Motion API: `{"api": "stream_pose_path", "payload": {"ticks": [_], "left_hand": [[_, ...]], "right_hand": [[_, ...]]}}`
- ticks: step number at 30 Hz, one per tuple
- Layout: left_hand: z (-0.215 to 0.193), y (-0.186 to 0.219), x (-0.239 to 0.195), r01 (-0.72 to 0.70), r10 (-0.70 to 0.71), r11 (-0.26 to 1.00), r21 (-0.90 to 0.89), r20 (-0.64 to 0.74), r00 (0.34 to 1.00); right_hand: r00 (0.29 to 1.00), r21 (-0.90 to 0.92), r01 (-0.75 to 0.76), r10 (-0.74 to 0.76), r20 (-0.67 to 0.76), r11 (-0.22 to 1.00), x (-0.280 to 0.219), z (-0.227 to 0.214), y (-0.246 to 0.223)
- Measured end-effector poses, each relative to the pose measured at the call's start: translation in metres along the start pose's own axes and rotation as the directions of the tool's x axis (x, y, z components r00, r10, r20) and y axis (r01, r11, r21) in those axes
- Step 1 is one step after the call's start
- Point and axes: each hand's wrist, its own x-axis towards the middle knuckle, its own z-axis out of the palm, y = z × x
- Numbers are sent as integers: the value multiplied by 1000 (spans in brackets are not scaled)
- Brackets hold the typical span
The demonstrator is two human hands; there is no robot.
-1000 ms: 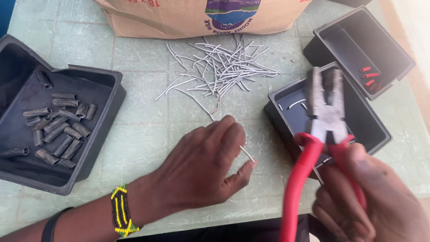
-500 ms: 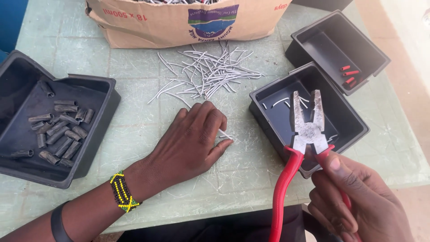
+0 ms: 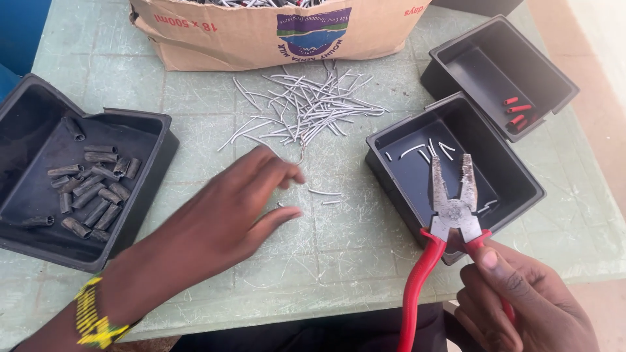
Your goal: Cutting thin metal pins into smaller segments using pliers on a workbench.
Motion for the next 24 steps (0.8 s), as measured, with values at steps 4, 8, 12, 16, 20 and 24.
{"api": "stream_pose_path", "payload": {"ticks": [4,8,12,16,20,24], "left_hand": [[3,-5,-22,-37,36,999,29,18,999],[8,-6,-16,-160,167,955,249,-8,986],[9,-7,2,-159,132,878,451,91,987],[8,0,12,-249,168,602,759,185,968],[19,-8,11,-256,132,573,779,220,966],[14,-1,20,-253,85,644,722,262,961]], "right_hand": [[997,-31,46,-44,56,998,7,-14,1],[993,-89,86,-78,89,992,6,-12,-6],[997,-130,63,-67,-28,989,-1,-22,-9],[995,-96,68,-74,-64,993,-6,-34,-10],[988,-105,76,-89,-126,992,-8,-38,-19],[989,-75,140,-143,-44,987,-9,-46,-22]]}}
